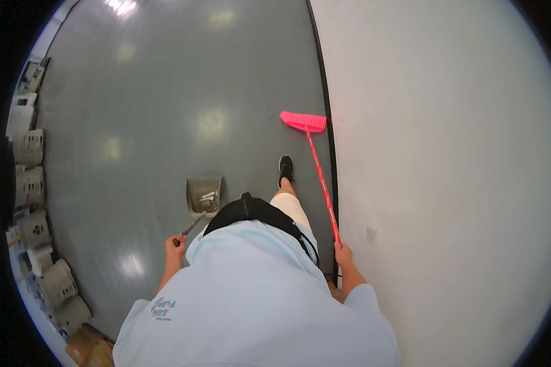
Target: Sweeping the floor of a warehouse or storage area using a broom and dustpan.
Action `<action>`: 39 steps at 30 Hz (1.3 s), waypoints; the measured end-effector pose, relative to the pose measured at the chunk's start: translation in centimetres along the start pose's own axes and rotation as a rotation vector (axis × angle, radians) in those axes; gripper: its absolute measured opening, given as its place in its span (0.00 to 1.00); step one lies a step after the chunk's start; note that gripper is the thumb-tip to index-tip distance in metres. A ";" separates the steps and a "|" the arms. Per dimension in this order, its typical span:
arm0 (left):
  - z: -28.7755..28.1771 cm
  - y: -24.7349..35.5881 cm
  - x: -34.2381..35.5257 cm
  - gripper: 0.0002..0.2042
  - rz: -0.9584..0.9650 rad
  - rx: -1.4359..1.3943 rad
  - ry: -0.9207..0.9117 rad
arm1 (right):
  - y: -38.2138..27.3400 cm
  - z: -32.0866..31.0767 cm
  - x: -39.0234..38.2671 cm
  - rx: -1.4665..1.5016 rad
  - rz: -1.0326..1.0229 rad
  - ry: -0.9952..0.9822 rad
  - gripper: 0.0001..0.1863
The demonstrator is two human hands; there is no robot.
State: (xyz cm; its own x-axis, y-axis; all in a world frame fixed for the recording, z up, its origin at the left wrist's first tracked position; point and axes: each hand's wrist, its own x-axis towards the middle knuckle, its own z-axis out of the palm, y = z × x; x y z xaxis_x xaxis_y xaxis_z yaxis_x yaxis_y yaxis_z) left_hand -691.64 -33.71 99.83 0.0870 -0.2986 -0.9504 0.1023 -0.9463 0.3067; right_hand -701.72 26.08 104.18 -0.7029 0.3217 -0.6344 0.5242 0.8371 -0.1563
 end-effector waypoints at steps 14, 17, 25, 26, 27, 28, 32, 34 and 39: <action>-1.7 -3.5 2.9 0.05 0.040 -0.060 0.108 | -25.3 1.9 24.6 -0.066 -0.264 -0.085 0.20; -4.4 -4.3 5.6 0.05 0.028 -0.136 0.094 | -25.3 4.0 25.4 0.038 -0.193 -0.178 0.21; -8.2 -6.8 6.6 0.05 0.086 -0.281 0.130 | -2.2 8.6 11.1 -0.318 -0.247 -0.175 0.17; -7.0 -4.8 7.9 0.05 0.078 -0.298 0.123 | -3.3 9.5 10.4 -0.316 -0.239 -0.219 0.17; -6.1 -4.2 7.6 0.05 0.046 -0.302 0.120 | -3.6 7.9 9.0 -0.327 -0.206 -0.254 0.17; -5.4 -4.3 6.9 0.05 0.037 -0.311 0.129 | -3.7 6.7 8.7 -0.343 -0.208 -0.255 0.17; -1.0 -4.5 0.8 0.04 0.044 -0.349 0.157 | -7.4 3.5 12.3 -0.341 -0.324 -0.252 0.20; -1.1 -4.6 -0.7 0.04 0.064 -0.378 0.188 | -14.7 2.3 15.5 -0.327 -0.172 -0.279 0.22; 2.1 -5.4 -5.2 0.04 0.068 -0.406 0.202 | -27.8 -1.7 29.2 -0.297 -0.411 -0.168 0.22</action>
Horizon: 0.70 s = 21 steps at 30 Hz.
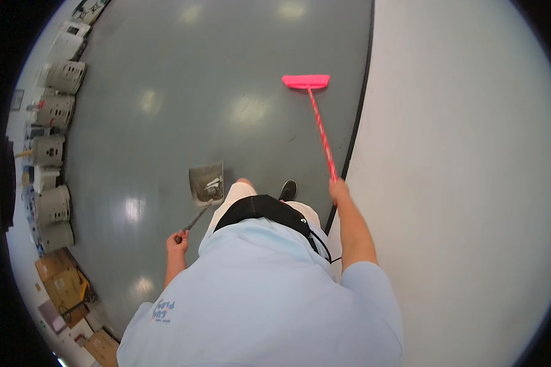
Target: Sweeping the floor of a warehouse or storage area using a broom and dustpan.
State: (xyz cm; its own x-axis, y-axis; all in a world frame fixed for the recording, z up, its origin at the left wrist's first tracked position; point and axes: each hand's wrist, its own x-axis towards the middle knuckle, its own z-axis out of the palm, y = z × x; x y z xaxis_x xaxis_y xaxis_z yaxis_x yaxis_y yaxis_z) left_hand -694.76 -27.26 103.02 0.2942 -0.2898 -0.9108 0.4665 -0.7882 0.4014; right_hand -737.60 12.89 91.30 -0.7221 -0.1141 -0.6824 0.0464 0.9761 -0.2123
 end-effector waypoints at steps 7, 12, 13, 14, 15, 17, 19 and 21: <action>3.9 -1.0 -6.8 0.04 0.031 -0.143 0.061 | -17.6 -20.4 1.4 -0.069 -0.093 0.003 0.19; 4.7 1.9 -9.4 0.03 -0.058 -0.217 0.121 | -23.9 -27.1 -2.8 -0.260 -0.380 0.001 0.19; 6.0 2.6 -10.2 0.03 -0.070 -0.236 0.117 | -27.6 -29.0 -4.1 -0.248 -0.370 -0.087 0.19; 6.9 3.3 -11.6 0.03 -0.054 -0.232 0.118 | -30.4 -30.4 -5.5 -0.238 -0.351 -0.181 0.19; 7.4 3.9 -12.8 0.03 -0.038 -0.229 0.121 | -32.5 -30.7 -5.2 -0.327 -0.429 -0.169 0.19; 3.2 3.9 -8.5 0.03 0.022 -0.135 -0.012 | -39.3 -32.0 -5.5 -0.476 -0.581 -0.153 0.20; 2.8 5.0 -7.8 0.02 0.082 -0.015 -0.152 | -46.1 -31.8 -6.9 -0.600 -0.612 -0.127 0.22; 5.1 6.4 -11.0 0.02 -0.008 -0.029 -0.024 | -50.4 -29.9 -6.9 -0.656 -0.593 -0.099 0.23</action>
State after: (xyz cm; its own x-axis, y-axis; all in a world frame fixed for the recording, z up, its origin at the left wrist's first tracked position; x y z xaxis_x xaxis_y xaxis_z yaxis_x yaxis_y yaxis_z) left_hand -699.25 -31.87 115.14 0.2706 -0.2971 -0.9157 0.4928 -0.7743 0.3969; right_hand -755.62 -30.04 127.59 -0.4374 -0.6199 -0.6515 -0.7424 0.6577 -0.1273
